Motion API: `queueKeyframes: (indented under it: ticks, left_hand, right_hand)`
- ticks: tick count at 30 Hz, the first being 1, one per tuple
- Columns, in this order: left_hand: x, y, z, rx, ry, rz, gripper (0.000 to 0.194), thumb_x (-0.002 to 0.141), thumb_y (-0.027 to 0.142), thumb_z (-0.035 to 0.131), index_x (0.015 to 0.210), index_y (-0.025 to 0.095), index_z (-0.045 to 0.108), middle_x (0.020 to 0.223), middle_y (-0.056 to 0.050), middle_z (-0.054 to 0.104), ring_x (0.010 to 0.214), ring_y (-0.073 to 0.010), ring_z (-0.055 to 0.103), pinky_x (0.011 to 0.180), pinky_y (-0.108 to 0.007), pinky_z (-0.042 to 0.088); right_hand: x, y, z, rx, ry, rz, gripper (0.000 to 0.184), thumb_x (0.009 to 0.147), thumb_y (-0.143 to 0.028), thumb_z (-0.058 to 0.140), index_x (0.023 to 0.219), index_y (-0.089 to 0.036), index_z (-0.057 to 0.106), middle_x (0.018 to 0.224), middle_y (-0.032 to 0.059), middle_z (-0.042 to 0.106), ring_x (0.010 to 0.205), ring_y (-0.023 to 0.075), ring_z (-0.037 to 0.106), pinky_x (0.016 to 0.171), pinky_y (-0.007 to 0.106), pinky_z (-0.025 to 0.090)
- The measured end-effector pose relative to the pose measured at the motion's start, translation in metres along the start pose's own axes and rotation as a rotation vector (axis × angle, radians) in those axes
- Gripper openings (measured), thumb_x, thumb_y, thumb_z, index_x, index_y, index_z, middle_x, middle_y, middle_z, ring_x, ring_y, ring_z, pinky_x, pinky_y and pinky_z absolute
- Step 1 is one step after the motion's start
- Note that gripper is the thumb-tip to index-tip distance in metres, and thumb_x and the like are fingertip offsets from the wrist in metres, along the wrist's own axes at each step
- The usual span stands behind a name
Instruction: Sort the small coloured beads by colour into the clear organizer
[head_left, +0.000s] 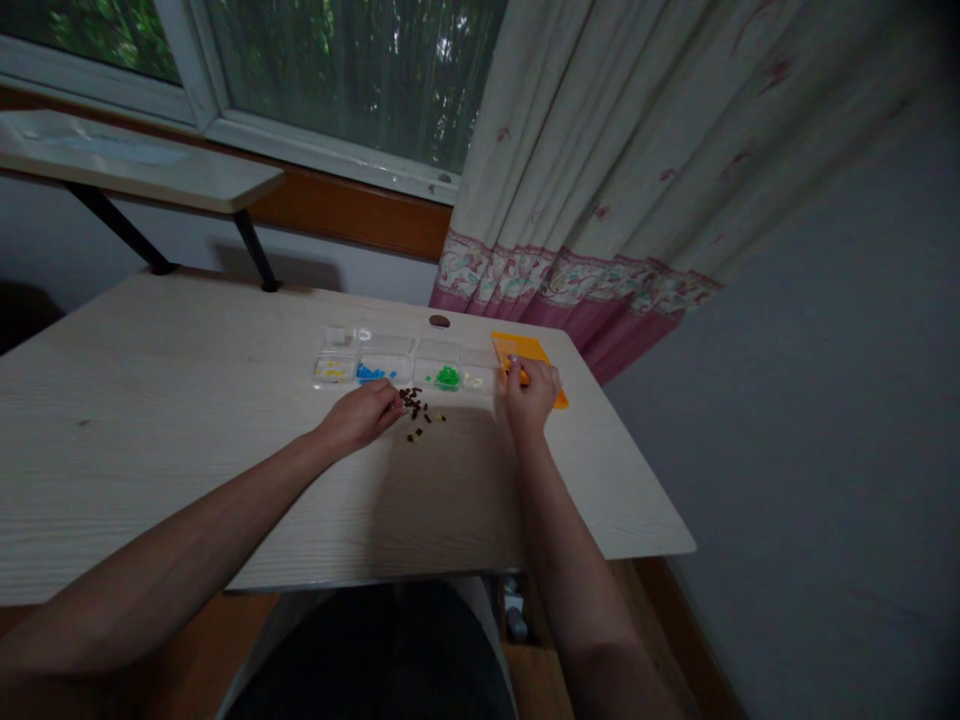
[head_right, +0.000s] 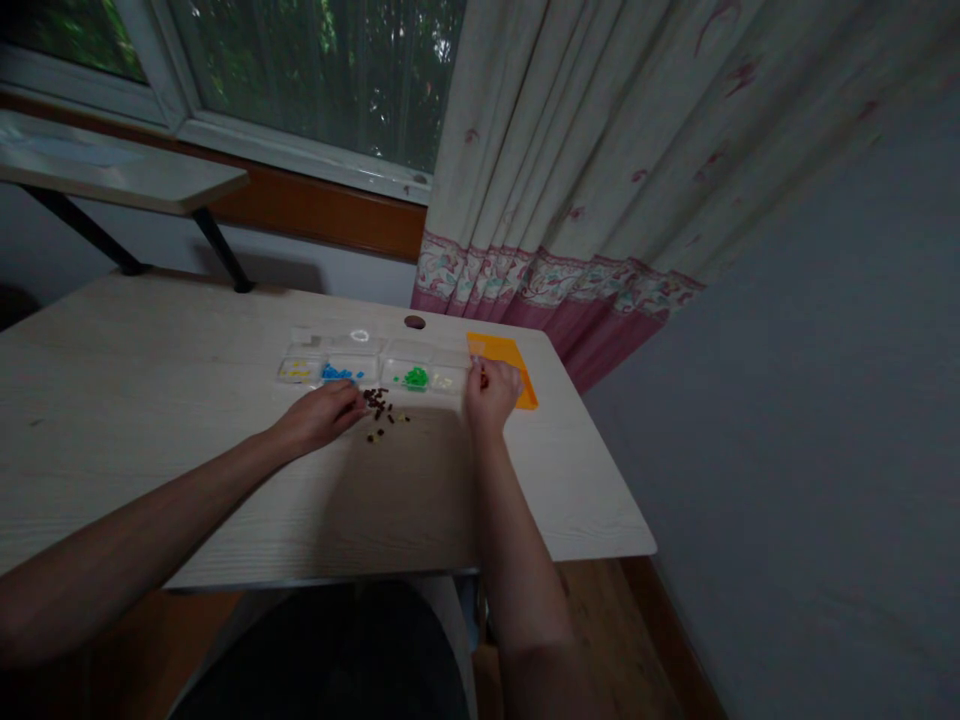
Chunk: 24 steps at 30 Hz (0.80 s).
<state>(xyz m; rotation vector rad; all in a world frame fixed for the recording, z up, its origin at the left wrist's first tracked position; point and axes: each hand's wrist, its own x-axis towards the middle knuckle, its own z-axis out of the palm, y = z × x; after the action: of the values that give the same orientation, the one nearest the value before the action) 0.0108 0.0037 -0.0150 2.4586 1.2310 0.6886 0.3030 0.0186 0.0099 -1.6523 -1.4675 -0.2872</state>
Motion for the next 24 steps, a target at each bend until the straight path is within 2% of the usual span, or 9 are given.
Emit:
queueKeyframes:
  ticks: [2, 5, 8, 14, 24]
  left_hand:
    - [0.001, -0.001, 0.001, -0.076, 0.041, -0.018, 0.02, 0.093, 0.035, 0.051, 0.085, 0.018, 0.059, 0.088, -0.006, 0.059, 0.082, -0.0196, 0.057, 0.073, -0.031, 0.043]
    - [0.002, -0.005, 0.003, -0.207, 0.128, -0.053, 0.023, 0.093, 0.038, 0.051, 0.085, 0.018, 0.06, 0.084, -0.004, 0.059, 0.077, -0.0174, 0.055, 0.071, -0.029, 0.042]
    - [0.004, -0.008, 0.006, -0.328, 0.18, -0.092, 0.026, 0.092, 0.04, 0.051, 0.086, 0.017, 0.062, 0.081, -0.003, 0.059, 0.073, -0.0156, 0.053, 0.067, -0.028, 0.041]
    - [0.006, -0.003, 0.008, -0.461, 0.17, -0.117, 0.034, 0.091, 0.047, 0.049, 0.081, 0.017, 0.061, 0.075, -0.001, 0.057, 0.068, -0.0141, 0.05, 0.062, -0.026, 0.039]
    - [0.005, 0.001, 0.005, -0.444, 0.139, -0.143, 0.034, 0.09, 0.047, 0.046, 0.082, 0.017, 0.061, 0.078, -0.003, 0.06, 0.071, -0.0163, 0.054, 0.066, -0.029, 0.042]
  right_hand:
    - [-0.01, -0.017, 0.006, 0.096, -0.107, -0.164, 0.033, 0.097, -0.035, 0.047, 0.097, -0.019, 0.075, 0.092, 0.0081, 0.072, 0.092, 0.0218, 0.057, 0.088, 0.036, 0.037]
    - [-0.027, -0.043, 0.014, 0.228, -0.358, -0.425, 0.026, 0.096, -0.037, 0.053, 0.099, -0.025, 0.076, 0.092, 0.0046, 0.073, 0.091, 0.0194, 0.058, 0.087, 0.035, 0.036]
    - [-0.04, -0.061, 0.021, 0.242, -0.5, -0.545, 0.023, 0.094, -0.038, 0.059, 0.108, -0.028, 0.074, 0.093, 0.0033, 0.074, 0.092, 0.0192, 0.058, 0.085, 0.035, 0.035]
    - [-0.047, -0.069, 0.027, 0.271, -0.528, -0.571, 0.023, 0.095, -0.037, 0.057, 0.107, -0.028, 0.075, 0.089, 0.0032, 0.072, 0.09, 0.0186, 0.057, 0.084, 0.033, 0.036]
    - [-0.051, -0.071, 0.028, 0.327, -0.489, -0.543, 0.016, 0.093, -0.033, 0.062, 0.095, -0.027, 0.076, 0.085, 0.0023, 0.072, 0.087, 0.0179, 0.058, 0.084, 0.034, 0.038]
